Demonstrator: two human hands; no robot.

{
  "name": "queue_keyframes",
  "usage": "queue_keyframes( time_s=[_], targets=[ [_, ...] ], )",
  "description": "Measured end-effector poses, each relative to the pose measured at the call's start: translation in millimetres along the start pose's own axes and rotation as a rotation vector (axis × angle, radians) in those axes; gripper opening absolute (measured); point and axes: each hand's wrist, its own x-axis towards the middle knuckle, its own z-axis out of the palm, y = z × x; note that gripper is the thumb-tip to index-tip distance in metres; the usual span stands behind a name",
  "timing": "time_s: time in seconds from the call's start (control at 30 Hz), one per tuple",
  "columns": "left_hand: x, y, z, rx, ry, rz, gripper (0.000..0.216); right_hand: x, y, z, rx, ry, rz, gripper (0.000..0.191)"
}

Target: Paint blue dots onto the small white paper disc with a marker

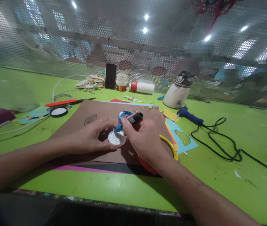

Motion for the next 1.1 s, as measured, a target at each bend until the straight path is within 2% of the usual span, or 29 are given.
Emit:
queue_keyframes(
  time_s=[0.33, 0.6, 0.87, 1.1],
  targets=[
    [0.1, 2.7, -1.4, 0.035, 0.011, -0.002, 0.044, 0.8, 0.1, 0.8, -0.012, 0.007, -0.024, 0.023],
    [1.0, 1.3, 0.1, 0.001, -0.004, -0.014, 0.043, 0.7, 0.3, 0.8, -0.100, 0.015, -0.023, 0.041],
    [0.9, 2.8, -0.8, 0.015, -0.009, -0.025, 0.041, 4.7, 0.3, 0.9, -0.090, 0.006, 0.000, 0.042],
    [1.1, 3.7, -1.1, 0.005, 0.005, -0.029, 0.041, 3.4, -1.1, -1.1, -0.058, 0.057, -0.004, 0.037]
  ],
)
